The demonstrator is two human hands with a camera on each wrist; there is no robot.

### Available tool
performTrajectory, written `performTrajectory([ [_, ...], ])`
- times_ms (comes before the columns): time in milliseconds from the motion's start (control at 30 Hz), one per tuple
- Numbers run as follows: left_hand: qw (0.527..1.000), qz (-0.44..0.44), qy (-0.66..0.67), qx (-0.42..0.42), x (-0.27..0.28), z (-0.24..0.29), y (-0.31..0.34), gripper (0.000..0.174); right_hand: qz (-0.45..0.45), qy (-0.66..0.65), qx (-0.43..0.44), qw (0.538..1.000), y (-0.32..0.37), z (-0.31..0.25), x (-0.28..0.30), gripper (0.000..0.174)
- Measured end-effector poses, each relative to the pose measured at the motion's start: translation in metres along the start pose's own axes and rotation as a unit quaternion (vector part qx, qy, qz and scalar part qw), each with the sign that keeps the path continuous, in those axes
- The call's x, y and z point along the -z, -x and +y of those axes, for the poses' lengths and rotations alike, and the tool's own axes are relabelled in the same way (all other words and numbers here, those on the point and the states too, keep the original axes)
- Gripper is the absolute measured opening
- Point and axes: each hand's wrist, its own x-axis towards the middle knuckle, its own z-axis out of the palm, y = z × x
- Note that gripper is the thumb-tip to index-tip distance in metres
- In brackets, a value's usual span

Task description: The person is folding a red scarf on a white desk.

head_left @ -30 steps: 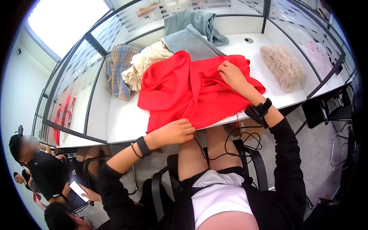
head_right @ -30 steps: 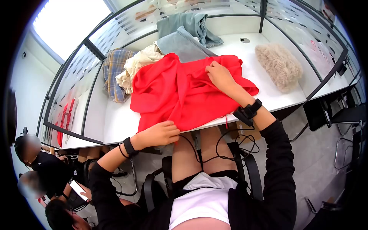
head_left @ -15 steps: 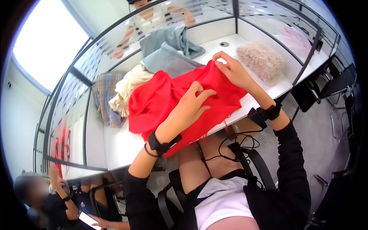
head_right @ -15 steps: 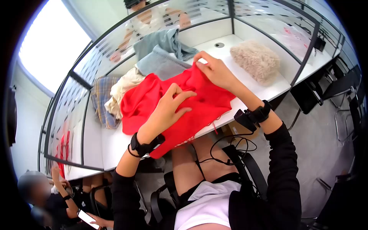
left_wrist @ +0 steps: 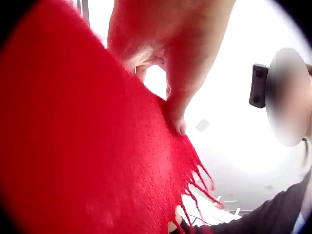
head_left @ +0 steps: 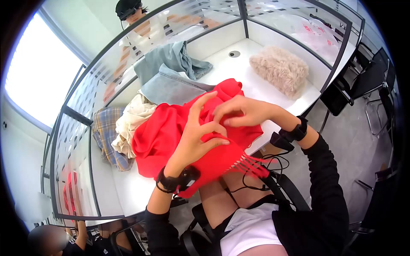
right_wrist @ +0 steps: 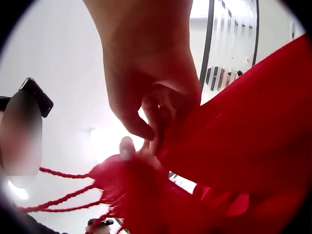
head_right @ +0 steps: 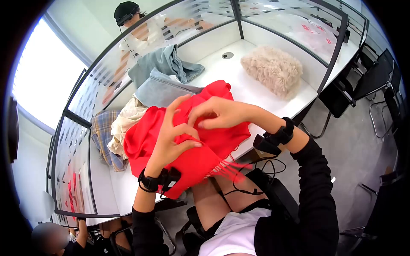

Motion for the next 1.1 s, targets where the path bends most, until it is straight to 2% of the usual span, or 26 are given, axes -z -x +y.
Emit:
performTrajectory([
  [33, 1.000, -0.021, 0.017, -0.005, -0.003, -0.007, -0.003, 0.019, -0.033, -0.016, -0.027, 0.999, 0.003, -0.001, -0.001, 0.027],
  [67, 0.998, -0.043, 0.034, -0.009, -0.005, -0.013, -0.006, 0.019, -0.048, -0.044, 0.012, 0.998, 0.002, -0.002, -0.004, 0.026],
  [133, 0.980, -0.101, 0.171, 0.007, -0.009, -0.024, -0.007, 0.019, -0.053, -0.072, -0.045, 0.995, 0.009, -0.009, -0.003, 0.026],
  [167, 0.977, -0.125, 0.164, 0.062, -0.010, -0.022, -0.004, 0.018, -0.074, -0.054, -0.085, 0.992, 0.014, -0.008, -0.001, 0.024],
  [200, 0.982, -0.131, 0.115, 0.065, -0.012, -0.021, -0.003, 0.017, -0.049, -0.036, -0.092, 0.994, 0.017, -0.006, -0.006, 0.020],
  [267, 0.982, -0.133, 0.108, 0.084, -0.022, -0.024, 0.002, 0.017, 0.012, -0.003, -0.135, 0.991, 0.022, -0.006, -0.018, 0.019],
  [300, 0.987, -0.119, 0.076, 0.071, -0.025, -0.023, 0.003, 0.018, 0.017, 0.044, -0.190, 0.981, 0.024, -0.006, -0.022, 0.023],
  [400, 0.997, -0.068, -0.020, 0.032, -0.025, -0.018, 0.003, 0.017, 0.170, 0.083, -0.121, 0.975, 0.027, -0.018, -0.043, 0.026],
  [433, 0.997, -0.041, -0.054, 0.032, -0.020, -0.018, 0.003, 0.016, 0.198, 0.051, -0.172, 0.964, 0.031, -0.021, -0.048, 0.032],
  [467, 0.995, -0.016, -0.088, 0.034, -0.016, -0.017, 0.004, 0.015, 0.212, 0.060, -0.176, 0.959, 0.037, -0.020, -0.052, 0.032],
  [500, 0.996, 0.026, -0.085, 0.027, -0.016, -0.020, 0.004, 0.020, 0.225, 0.069, -0.180, 0.955, 0.043, -0.017, -0.055, 0.033],
  [533, 0.996, 0.032, -0.070, 0.042, -0.015, -0.022, 0.006, 0.020, 0.239, 0.079, -0.182, 0.951, 0.047, -0.015, -0.058, 0.034],
  [567, 0.996, 0.037, -0.056, 0.058, -0.015, -0.023, 0.010, 0.020, 0.214, 0.149, -0.170, 0.950, 0.050, -0.017, -0.058, 0.037],
  [700, 0.996, 0.059, -0.032, 0.065, -0.022, -0.016, 0.022, 0.021, 0.238, 0.162, -0.146, 0.946, 0.045, -0.010, -0.075, 0.041],
  [800, 0.994, 0.076, -0.054, 0.050, -0.022, -0.007, 0.028, 0.022, 0.266, 0.165, -0.073, 0.947, 0.035, -0.009, -0.085, 0.042],
  [833, 0.993, 0.083, -0.066, 0.046, -0.021, -0.004, 0.032, 0.022, 0.267, 0.148, -0.062, 0.950, 0.033, -0.009, -0.087, 0.035],
  [967, 0.993, 0.084, -0.019, 0.087, -0.021, 0.005, 0.045, 0.019, 0.209, 0.142, -0.080, 0.964, 0.031, -0.016, -0.092, 0.021],
  [1067, 0.994, 0.062, -0.018, 0.090, -0.016, 0.012, 0.048, 0.019, 0.118, 0.221, -0.067, 0.966, 0.034, -0.003, -0.094, 0.022],
  [1100, 0.993, 0.039, -0.018, 0.107, -0.014, 0.016, 0.048, 0.020, 0.116, 0.215, -0.051, 0.968, 0.034, 0.000, -0.095, 0.022],
])
